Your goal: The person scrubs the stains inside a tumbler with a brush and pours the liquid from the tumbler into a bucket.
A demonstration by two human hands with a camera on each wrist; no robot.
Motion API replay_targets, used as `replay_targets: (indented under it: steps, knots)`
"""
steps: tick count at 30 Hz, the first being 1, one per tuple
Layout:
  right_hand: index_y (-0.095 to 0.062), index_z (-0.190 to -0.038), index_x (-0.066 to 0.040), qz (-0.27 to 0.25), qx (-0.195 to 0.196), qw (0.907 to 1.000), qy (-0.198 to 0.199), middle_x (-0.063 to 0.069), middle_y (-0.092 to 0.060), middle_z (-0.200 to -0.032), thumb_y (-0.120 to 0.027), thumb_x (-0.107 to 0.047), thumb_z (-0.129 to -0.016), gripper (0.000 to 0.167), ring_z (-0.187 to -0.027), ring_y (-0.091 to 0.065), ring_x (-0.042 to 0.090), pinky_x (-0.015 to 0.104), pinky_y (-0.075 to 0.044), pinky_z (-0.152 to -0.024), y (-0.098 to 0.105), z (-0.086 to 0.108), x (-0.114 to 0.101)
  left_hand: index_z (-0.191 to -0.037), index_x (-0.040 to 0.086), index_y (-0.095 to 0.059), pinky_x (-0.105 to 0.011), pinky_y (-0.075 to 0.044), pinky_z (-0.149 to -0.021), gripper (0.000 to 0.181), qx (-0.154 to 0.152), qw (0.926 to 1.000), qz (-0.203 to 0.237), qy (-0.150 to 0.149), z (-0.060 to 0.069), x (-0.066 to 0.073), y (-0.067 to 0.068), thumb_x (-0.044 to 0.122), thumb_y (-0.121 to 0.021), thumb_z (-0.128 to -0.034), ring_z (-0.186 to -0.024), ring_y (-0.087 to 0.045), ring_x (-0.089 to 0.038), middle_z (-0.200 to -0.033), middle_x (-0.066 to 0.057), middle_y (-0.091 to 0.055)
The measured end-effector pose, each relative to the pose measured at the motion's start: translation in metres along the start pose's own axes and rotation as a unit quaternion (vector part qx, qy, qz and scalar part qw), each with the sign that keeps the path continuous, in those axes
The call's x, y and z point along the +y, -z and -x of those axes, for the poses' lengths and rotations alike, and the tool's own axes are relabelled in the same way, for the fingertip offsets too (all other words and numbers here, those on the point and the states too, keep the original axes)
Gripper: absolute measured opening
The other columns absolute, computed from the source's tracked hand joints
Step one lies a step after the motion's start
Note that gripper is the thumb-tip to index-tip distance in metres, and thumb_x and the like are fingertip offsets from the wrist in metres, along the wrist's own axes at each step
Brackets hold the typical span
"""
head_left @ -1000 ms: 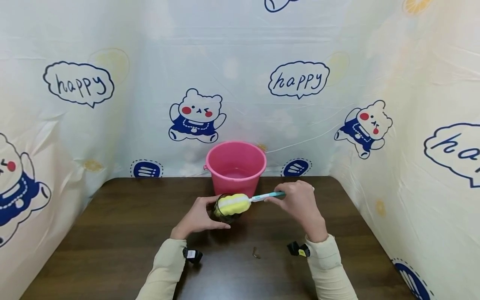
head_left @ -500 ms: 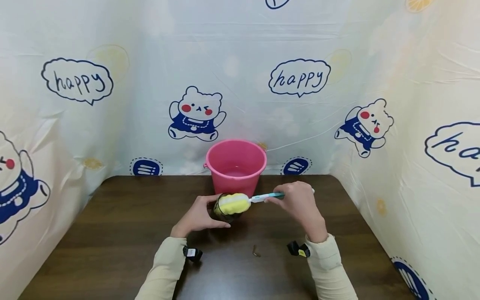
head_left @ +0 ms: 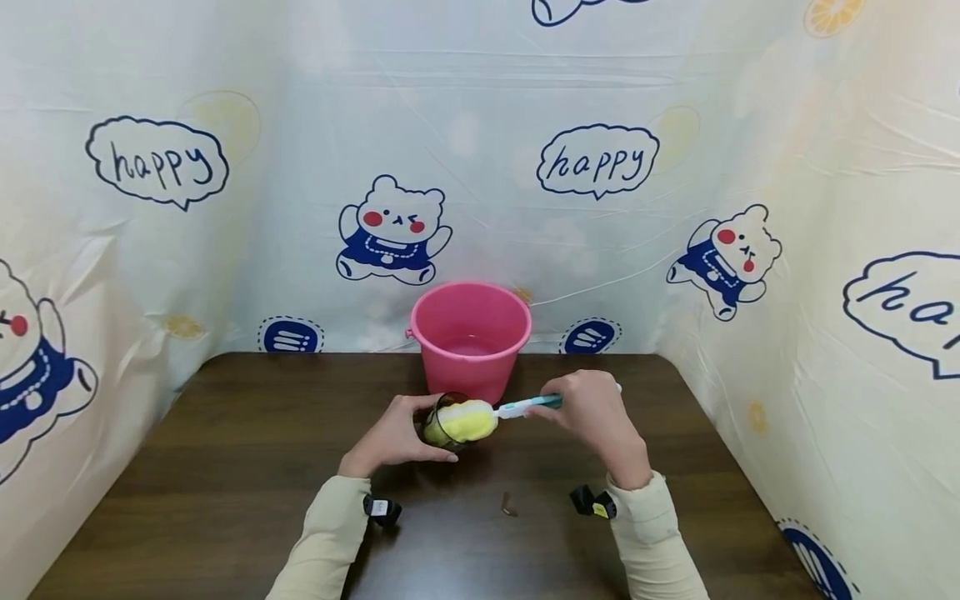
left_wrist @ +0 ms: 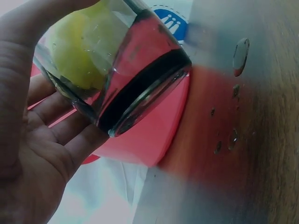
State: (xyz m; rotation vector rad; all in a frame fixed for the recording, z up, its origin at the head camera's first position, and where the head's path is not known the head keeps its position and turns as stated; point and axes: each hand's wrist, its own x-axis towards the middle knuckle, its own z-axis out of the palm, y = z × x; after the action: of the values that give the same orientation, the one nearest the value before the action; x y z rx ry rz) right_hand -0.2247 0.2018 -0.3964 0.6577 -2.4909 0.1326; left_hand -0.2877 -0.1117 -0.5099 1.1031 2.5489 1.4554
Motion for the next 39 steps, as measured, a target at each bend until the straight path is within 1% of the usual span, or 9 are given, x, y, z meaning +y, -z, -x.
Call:
replay_targets:
  steps: [3,7,12,15,20,28,33,35,39]
  knots:
    - [-0.08,-0.073,-0.018,-0.011,0.001,0.9999,-0.003,-0.01,-0.062,-0.056,-0.093,-0.047,-0.068,0.032,-0.048,-0.042,0.004,0.019,-0.031,-0.044,0.0,-0.001,0.0,-0.136,0.036,-0.062,-0.034,-0.057,-0.095,0.079,0.0,1.0,0.001,0.0,-0.001,0.001,0.002,0.05,-0.095,-0.0649,-0.116,-0.061,-0.008,-0.128,0.018,-0.065]
    - [-0.082,-0.077,-0.018,-0.019,0.01,0.9993,-0.031,-0.009,-0.062,-0.056,-0.092,-0.047,-0.069,0.032,-0.047,-0.04,0.005,0.021,-0.029,-0.042,0.0,-0.002,0.0,-0.138,0.033,-0.06,-0.036,-0.056,-0.096,0.081,0.008,0.9999,-0.01,-0.002,-0.001,0.002,0.003,0.05,-0.094,-0.0665,-0.119,-0.06,-0.008,-0.131,0.017,-0.065]
    - [-0.082,-0.077,-0.018,-0.041,-0.032,0.9978,-0.041,-0.008,-0.07,-0.063,-0.093,-0.045,-0.068,0.031,-0.049,-0.045,0.004,0.02,-0.032,-0.043,0.002,0.0,0.0,-0.139,0.027,-0.062,-0.036,-0.057,-0.095,0.084,0.003,0.9999,-0.013,-0.001,0.002,0.001,0.002,0.049,-0.095,-0.0652,-0.119,-0.06,-0.01,-0.131,0.014,-0.065]
    - [-0.082,-0.078,-0.018,-0.056,-0.042,0.9966,-0.042,-0.008,-0.071,-0.066,-0.092,-0.044,-0.07,0.029,-0.051,-0.048,0.004,0.02,-0.034,-0.043,0.001,0.0,0.002,-0.136,0.03,-0.063,-0.034,-0.056,-0.095,0.082,-0.002,0.9999,-0.006,0.01,0.002,0.002,0.001,0.051,-0.095,-0.0641,-0.116,-0.061,-0.008,-0.128,0.017,-0.065]
    - [-0.083,-0.079,-0.019,-0.039,0.008,0.9984,-0.039,-0.009,-0.069,-0.062,-0.092,-0.046,-0.069,0.03,-0.049,-0.047,0.004,0.02,-0.03,-0.042,-0.005,-0.001,0.007,-0.135,0.034,-0.062,-0.033,-0.056,-0.095,0.077,0.001,0.9999,0.002,0.013,0.001,0.005,0.001,0.052,-0.093,-0.0668,-0.115,-0.061,-0.007,-0.126,0.019,-0.065]
    - [-0.082,-0.077,-0.016,-0.043,0.062,0.9949,0.068,-0.007,-0.072,-0.066,-0.095,-0.044,-0.064,0.034,-0.051,-0.053,0.007,0.019,-0.041,-0.05,-0.007,0.002,0.011,-0.131,0.035,-0.065,-0.031,-0.057,-0.091,0.074,-0.001,0.9998,0.011,0.016,0.003,0.004,0.0,0.048,-0.096,-0.0647,-0.109,-0.062,-0.009,-0.121,0.018,-0.067]
    - [-0.082,-0.078,-0.014,-0.03,0.096,0.9936,0.051,-0.006,-0.071,-0.064,-0.096,-0.042,-0.064,0.034,-0.049,-0.054,0.008,0.021,-0.04,-0.05,-0.011,0.002,0.011,-0.135,0.033,-0.062,-0.032,-0.057,-0.092,0.076,0.0,0.9999,0.002,0.014,0.003,0.002,-0.002,0.05,-0.093,-0.0674,-0.112,-0.061,-0.008,-0.124,0.018,-0.066]
    - [-0.082,-0.079,-0.015,-0.023,0.089,0.9951,0.035,-0.006,-0.07,-0.063,-0.095,-0.042,-0.065,0.033,-0.048,-0.053,0.007,0.02,-0.037,-0.048,-0.011,0.001,0.012,-0.136,0.034,-0.062,-0.032,-0.057,-0.092,0.078,0.007,0.9999,-0.004,0.014,0.002,0.002,-0.001,0.052,-0.093,-0.0669,-0.113,-0.061,-0.007,-0.125,0.019,-0.066]
    - [-0.082,-0.079,-0.016,-0.027,0.038,0.9986,0.024,-0.007,-0.068,-0.061,-0.094,-0.044,-0.067,0.033,-0.048,-0.047,0.006,0.018,-0.033,-0.046,-0.01,-0.001,0.013,-0.134,0.032,-0.064,-0.033,-0.057,-0.092,0.077,0.009,0.9998,-0.016,0.003,-0.002,0.001,0.001,0.053,-0.093,-0.0655,-0.112,-0.061,-0.007,-0.123,0.019,-0.066]
